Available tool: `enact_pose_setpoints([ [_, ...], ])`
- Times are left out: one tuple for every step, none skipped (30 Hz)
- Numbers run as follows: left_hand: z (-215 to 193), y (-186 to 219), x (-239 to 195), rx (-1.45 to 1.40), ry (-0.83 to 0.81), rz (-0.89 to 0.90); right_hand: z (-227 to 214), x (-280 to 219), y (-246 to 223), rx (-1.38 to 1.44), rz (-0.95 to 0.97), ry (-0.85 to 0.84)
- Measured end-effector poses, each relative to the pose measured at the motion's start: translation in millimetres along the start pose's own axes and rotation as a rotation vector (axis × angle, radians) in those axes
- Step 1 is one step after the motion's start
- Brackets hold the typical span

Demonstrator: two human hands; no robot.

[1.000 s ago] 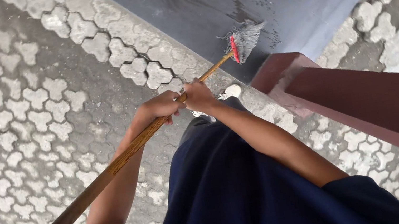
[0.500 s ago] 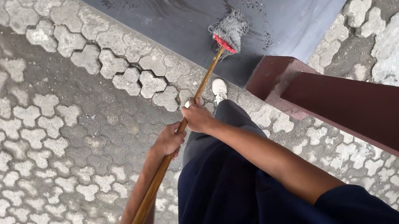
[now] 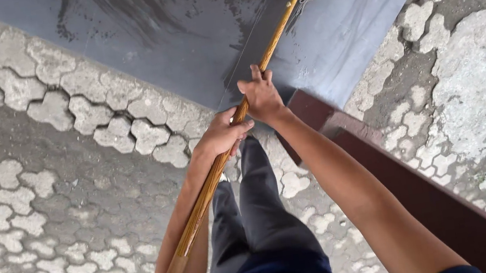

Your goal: Mopping a dark tiled floor on an outdoor patio using a spray bottle and a mop.

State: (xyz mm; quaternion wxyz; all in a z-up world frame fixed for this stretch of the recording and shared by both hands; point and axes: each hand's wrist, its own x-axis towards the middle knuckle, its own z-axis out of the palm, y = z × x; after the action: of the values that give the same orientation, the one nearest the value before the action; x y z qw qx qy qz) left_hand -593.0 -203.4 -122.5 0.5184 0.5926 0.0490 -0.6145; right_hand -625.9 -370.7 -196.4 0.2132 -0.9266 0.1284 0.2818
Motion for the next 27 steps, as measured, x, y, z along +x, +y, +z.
enact_pose_setpoints([
  [-2, 2, 25, 0.007, -0.004, -0.001, -1, 20, 17, 0.005, 0.006, 0.004],
  [-4, 4, 49, -0.011, -0.014, -0.005, -1, 40, 34, -0.006, -0.007, 0.034],
  [-4, 0, 70, -0.028, -0.034, -0.015, 3, 52, 51, -0.015, -0.007, 0.059],
  [-8, 4, 73, -0.019, -0.048, -0.024, 2, 59, 51, -0.008, 0.01, 0.059],
  [-10, 9, 75, 0.011, -0.049, -0.014, 0, 65, 52, -0.017, 0.022, 0.049],
  [-13, 13, 74, 0.04, -0.051, -0.004, -3, 69, 50, -0.025, 0.034, 0.039],
  [-13, 10, 68, 0.033, -0.047, -0.017, -4, 64, 43, -0.021, 0.031, 0.024],
  [-13, 6, 60, 0.031, -0.04, -0.021, -6, 56, 34, -0.01, 0.03, 0.001],
  [-16, 9, 56, 0.039, -0.034, -0.005, -15, 56, 27, -0.006, 0.027, 0.0],
  [-19, 4, 44, 0.04, -0.03, 0.002, -11, 50, 17, -0.009, 0.022, 0.006],
  [-21, 0, 30, 0.039, -0.045, -0.009, -8, 43, 8, -0.035, 0.006, -0.044],
  [-23, -5, 15, 0.038, -0.061, -0.019, -5, 34, -2, -0.06, -0.01, -0.093],
  [-30, -16, -4, 0.031, -0.045, -0.014, 1, 23, -18, -0.065, -0.026, -0.094],
  [-37, -27, -24, 0.029, -0.035, -0.038, 8, 11, -35, -0.055, -0.054, -0.119],
  [-43, -38, -43, 0.028, -0.031, -0.061, 14, -2, -49, -0.048, -0.075, -0.142],
  [-53, -42, -69, 0.021, -0.022, -0.055, 19, -15, -77, -0.055, -0.086, -0.142],
  [-57, -49, -93, -0.07, 0.001, -0.085, 23, -29, -99, -0.127, -0.117, -0.168],
  [-61, -59, -118, -0.162, 0.022, -0.113, 29, -45, -123, -0.199, -0.148, -0.192],
  [-62, -64, -147, -0.2, 0.065, -0.103, 41, -56, -140, -0.219, -0.201, -0.208],
  [-63, -70, -176, -0.214, 0.095, -0.125, 54, -68, -157, -0.164, -0.239, -0.218],
  [-67, -76, -203, -0.217, 0.114, -0.149, 68, -79, -174, -0.103, -0.261, -0.224],
  [-72, -82, -228, -0.242, 0.146, -0.141, 74, -93, -196, -0.115, -0.299, -0.235],
  [-76, -85, -250, -0.235, 0.153, -0.221, 79, -107, -213, -0.116, -0.32, -0.228],
  [-79, -87, -270, -0.229, 0.159, -0.302, 83, -120, -228, -0.117, -0.342, -0.221],
  [-79, -85, -289, -0.239, 0.181, -0.289, 94, -129, -242, -0.124, -0.368, -0.217],
  [-78, -83, -306, -0.208, 0.216, -0.337, 105, -136, -254, -0.131, -0.378, -0.209],
  [-77, -78, -321, -0.172, 0.238, -0.394, 116, -144, -264, -0.133, -0.373, -0.205],
])
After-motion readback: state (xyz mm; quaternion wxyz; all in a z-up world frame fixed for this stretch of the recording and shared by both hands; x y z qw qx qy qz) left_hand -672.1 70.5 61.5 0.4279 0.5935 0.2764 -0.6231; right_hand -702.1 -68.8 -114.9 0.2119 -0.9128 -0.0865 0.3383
